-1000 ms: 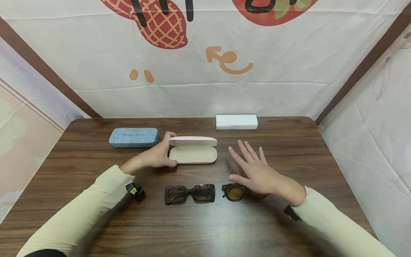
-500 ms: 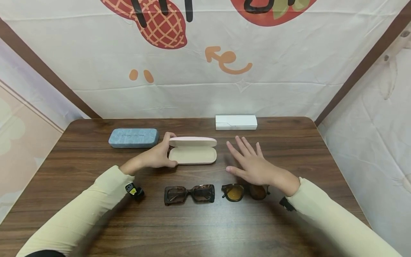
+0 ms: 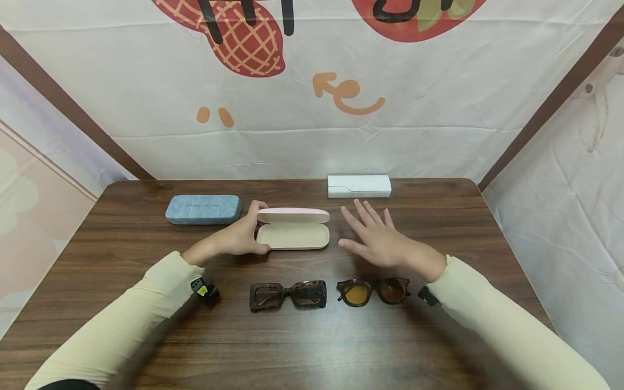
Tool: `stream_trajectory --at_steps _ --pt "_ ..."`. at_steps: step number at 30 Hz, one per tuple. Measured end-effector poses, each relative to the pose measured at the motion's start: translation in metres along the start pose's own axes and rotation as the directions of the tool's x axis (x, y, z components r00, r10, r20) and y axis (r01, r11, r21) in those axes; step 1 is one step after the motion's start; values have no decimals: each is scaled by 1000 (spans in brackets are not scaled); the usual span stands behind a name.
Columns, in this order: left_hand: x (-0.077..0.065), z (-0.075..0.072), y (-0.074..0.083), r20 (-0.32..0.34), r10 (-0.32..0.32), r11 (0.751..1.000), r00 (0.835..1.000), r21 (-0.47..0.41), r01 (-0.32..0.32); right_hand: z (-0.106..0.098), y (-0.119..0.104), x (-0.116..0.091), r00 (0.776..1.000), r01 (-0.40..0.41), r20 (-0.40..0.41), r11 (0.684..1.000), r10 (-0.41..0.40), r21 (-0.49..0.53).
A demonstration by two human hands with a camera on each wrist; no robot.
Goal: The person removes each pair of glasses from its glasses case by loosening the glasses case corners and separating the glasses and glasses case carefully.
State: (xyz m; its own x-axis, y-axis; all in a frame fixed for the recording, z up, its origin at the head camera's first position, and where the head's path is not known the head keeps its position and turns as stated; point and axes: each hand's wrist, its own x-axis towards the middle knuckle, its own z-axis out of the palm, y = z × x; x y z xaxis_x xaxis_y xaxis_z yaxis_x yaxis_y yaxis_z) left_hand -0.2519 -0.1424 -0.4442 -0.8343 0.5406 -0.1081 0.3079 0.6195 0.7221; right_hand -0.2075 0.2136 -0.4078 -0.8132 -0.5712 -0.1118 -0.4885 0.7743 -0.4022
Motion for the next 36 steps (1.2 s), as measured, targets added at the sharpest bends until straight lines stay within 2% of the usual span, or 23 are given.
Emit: stream_trajectory --at_steps 14,25,36 --pt "-1 1 0 1 -6 1000 1000 -8 6 -2 -5 16 999 -11 37 1000 11 1" --pt "-1 0 2 3 -3 1000 1000 -3 3 0 -8 29 999 33 29 999 -34 22" --pt "-2 1 1 0 -8 1000 1000 9 8 3 -13 44 998 66 -13 985 -65 158"
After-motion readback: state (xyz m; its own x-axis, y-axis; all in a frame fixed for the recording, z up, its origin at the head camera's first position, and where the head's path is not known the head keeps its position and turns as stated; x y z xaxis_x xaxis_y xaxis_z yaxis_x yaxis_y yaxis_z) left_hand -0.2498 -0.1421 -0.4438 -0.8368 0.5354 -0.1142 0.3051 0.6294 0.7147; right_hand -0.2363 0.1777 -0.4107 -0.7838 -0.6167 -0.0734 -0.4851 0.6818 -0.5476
